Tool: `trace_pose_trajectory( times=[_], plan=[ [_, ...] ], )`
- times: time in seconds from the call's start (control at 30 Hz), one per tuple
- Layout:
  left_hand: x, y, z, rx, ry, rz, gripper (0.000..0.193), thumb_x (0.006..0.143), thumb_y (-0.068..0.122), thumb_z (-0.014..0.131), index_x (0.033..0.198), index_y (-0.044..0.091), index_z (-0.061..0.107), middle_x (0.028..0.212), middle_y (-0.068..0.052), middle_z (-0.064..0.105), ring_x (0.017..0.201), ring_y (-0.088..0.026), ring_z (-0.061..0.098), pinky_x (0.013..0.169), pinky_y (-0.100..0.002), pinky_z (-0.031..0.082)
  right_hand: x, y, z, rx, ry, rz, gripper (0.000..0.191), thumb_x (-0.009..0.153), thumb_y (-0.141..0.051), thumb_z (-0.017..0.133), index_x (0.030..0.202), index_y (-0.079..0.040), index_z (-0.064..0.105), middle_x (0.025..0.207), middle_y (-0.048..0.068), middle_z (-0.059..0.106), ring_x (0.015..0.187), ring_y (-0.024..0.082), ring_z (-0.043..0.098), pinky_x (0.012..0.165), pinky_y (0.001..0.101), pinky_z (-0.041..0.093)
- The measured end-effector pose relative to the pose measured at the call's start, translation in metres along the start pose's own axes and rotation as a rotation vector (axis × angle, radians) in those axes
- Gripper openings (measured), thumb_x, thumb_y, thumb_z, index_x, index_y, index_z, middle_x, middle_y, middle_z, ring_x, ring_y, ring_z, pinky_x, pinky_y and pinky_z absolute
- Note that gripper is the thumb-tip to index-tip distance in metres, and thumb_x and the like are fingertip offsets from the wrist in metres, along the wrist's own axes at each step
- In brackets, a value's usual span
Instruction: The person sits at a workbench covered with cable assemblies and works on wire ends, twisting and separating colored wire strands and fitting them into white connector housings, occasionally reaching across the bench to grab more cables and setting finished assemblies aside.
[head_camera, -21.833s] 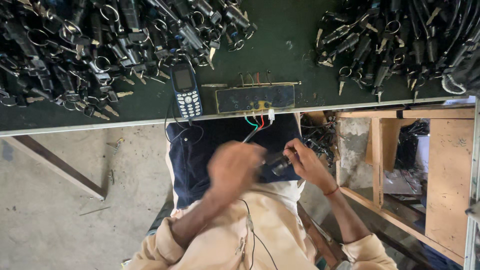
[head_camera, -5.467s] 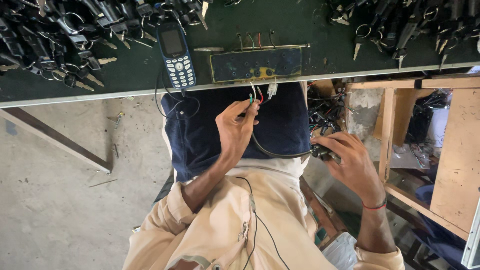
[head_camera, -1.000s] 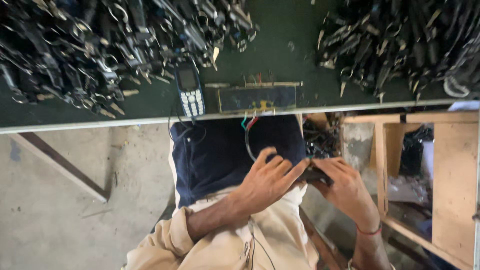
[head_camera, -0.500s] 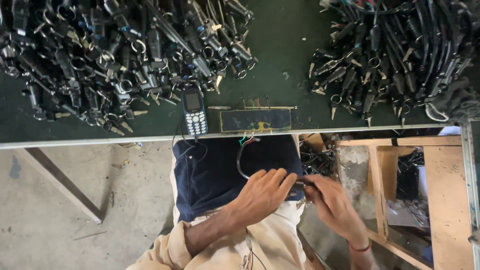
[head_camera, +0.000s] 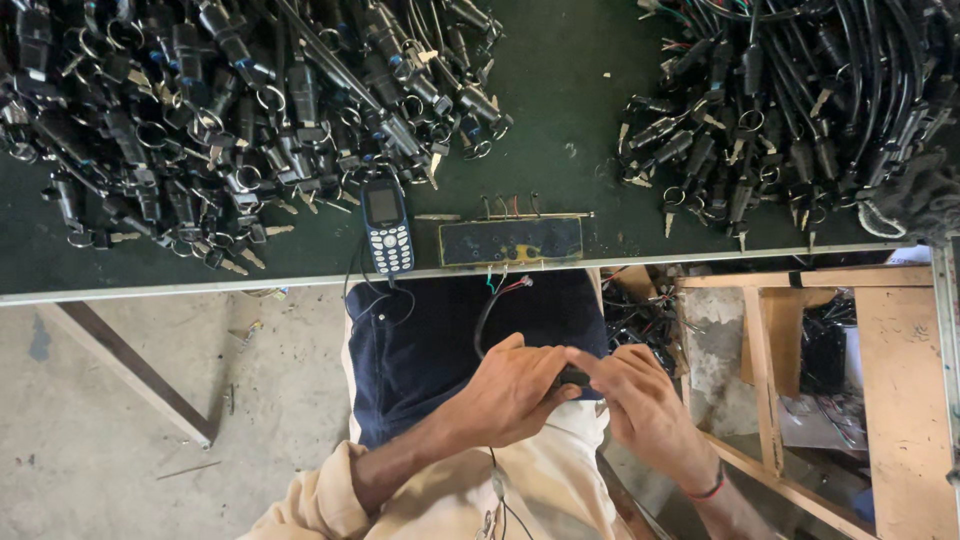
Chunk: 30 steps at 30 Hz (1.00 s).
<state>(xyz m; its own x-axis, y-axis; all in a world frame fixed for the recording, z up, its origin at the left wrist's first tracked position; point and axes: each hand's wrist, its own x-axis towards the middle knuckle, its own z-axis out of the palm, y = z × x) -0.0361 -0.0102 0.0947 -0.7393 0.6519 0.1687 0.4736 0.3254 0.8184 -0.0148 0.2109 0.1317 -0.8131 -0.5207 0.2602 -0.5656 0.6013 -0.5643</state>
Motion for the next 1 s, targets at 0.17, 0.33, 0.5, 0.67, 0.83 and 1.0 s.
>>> trace_pose_trajectory(
  times=[0.17,0.33,0.5,0.67,0.83,1.0],
  plan=[
    [-0.001,0.002,-0.005,0.183,0.190,0.123,0.031,0.091,0.020,0.071,0.114,0.003,0.057,0.086,-0.011,0.054,0.079,-0.030,0.055,0.072,-0.043,0.036,0.000,-0.001,0.007,0.222,0.059,0.231,0.053,0.095,0.000,0.056,0.147,-0.001,0.043,0.127,0.021,0.061,0.089,0.021,0.064,0.081,0.0289,0.051],
    [-0.003,0.007,-0.002,0.160,0.290,0.081,0.035,0.093,0.017,0.072,0.121,0.004,0.056,0.094,-0.010,0.056,0.084,-0.029,0.057,0.075,-0.043,0.041,0.001,0.003,0.004,0.743,-0.078,0.772,0.049,0.109,-0.014,0.054,0.157,-0.005,0.052,0.087,0.017,0.054,0.078,0.022,0.049,0.069,0.0323,0.041],
    [-0.008,0.024,-0.009,-1.304,0.367,-0.396,0.037,0.108,0.019,0.058,0.139,0.001,0.048,0.094,-0.004,0.050,0.079,-0.015,0.046,0.068,-0.034,0.039,0.016,0.000,0.001,0.509,0.202,0.252,0.056,0.111,-0.049,0.031,0.129,-0.003,0.057,0.133,0.015,0.059,0.128,0.025,0.053,0.106,0.0350,0.041],
    [-0.005,0.023,-0.042,-1.429,0.412,-0.062,0.052,0.107,0.018,0.058,0.151,0.005,0.033,0.112,-0.007,0.061,0.103,-0.017,0.064,0.093,-0.036,0.054,0.019,-0.011,0.032,0.588,-0.253,0.203,0.061,0.109,-0.053,0.047,0.129,0.003,0.060,0.113,0.013,0.072,0.111,0.027,0.068,0.100,0.0399,0.051],
    [-0.002,0.014,-0.067,-0.942,0.514,-0.137,0.050,0.104,0.015,0.069,0.144,-0.001,0.042,0.118,-0.013,0.067,0.112,-0.019,0.065,0.102,-0.035,0.054,0.006,-0.015,0.027,1.210,-0.324,0.360,0.055,0.109,-0.042,0.050,0.137,0.004,0.060,0.103,0.010,0.072,0.091,0.019,0.067,0.085,0.0340,0.054],
    [-0.005,0.020,-0.087,-0.146,0.415,-0.679,0.026,0.092,0.027,0.077,0.111,0.009,0.074,0.099,-0.008,0.078,0.090,-0.018,0.074,0.087,-0.032,0.058,0.000,-0.012,0.012,0.557,-0.095,0.284,0.029,0.104,-0.020,0.058,0.117,0.002,0.071,0.104,0.011,0.079,0.084,0.014,0.069,0.074,0.0285,0.052]
  ],
)
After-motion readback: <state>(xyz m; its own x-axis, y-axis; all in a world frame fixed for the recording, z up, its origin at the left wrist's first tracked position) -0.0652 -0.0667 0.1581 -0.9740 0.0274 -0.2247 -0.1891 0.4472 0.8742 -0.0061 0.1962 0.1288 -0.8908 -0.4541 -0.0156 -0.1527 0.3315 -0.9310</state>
